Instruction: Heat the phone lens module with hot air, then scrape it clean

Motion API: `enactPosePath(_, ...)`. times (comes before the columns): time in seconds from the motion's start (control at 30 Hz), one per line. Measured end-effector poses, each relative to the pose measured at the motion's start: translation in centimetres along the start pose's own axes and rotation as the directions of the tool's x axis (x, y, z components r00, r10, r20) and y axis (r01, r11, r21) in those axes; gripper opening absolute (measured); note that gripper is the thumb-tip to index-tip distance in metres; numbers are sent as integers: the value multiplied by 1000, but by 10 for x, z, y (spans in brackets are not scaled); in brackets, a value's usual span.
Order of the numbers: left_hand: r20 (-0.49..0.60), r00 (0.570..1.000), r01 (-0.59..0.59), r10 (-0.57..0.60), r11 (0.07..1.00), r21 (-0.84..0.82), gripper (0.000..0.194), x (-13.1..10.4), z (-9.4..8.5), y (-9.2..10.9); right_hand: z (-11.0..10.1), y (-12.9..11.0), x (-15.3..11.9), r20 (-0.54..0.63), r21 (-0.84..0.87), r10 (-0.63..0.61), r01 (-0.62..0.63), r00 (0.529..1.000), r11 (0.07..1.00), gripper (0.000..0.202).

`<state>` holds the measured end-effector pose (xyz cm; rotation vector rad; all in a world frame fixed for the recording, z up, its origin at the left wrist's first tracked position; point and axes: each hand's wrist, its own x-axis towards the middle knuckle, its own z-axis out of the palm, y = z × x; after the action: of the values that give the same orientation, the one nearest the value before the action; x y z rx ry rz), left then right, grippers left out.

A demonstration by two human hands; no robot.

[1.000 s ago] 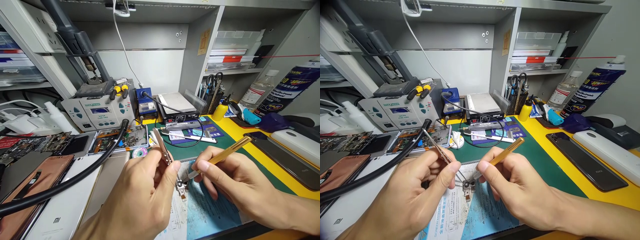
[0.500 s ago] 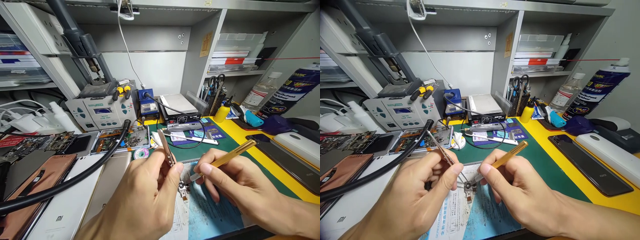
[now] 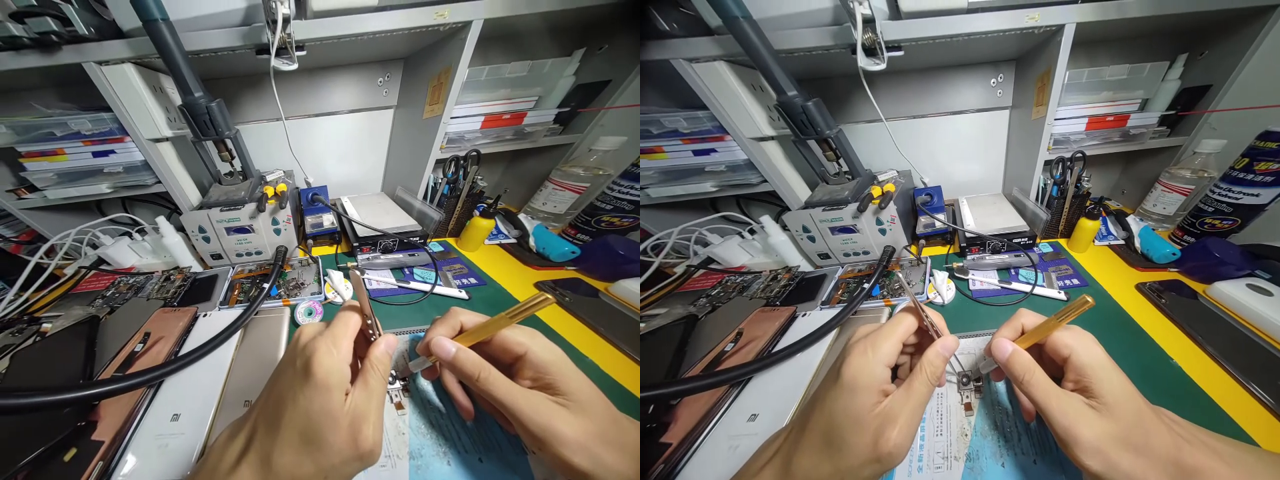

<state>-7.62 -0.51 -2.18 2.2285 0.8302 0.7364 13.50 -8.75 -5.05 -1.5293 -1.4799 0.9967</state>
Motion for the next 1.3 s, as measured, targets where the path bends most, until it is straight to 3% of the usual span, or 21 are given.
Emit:
enactPosePath(0.2,-4,999,-40,40,997,-59,18,-1,3,-4,2,4,-1,-33,26,-15,16,999,1000,53)
enactPosePath(0.47,45,997,62,-61,998,-19,17,-4,5,-8,6,4,1,-13,76,26,-25,1000,997,52)
enactPosePath(0.63,26,999,28,-27,1000,-14,19,-5,5,-9,10,-9,1,-89,50,0,5,996,999,44)
enactPosePath(0.97,1,1000,-30,30,999,-45,19,-4,5,-6,5,11,0,-2,1,-73,73,997,997,33)
enactPosePath(1.3,-47,992,-114,114,993,22,17,-3,4,-6,3,-10,3,25,8,-78,78,997,997,38)
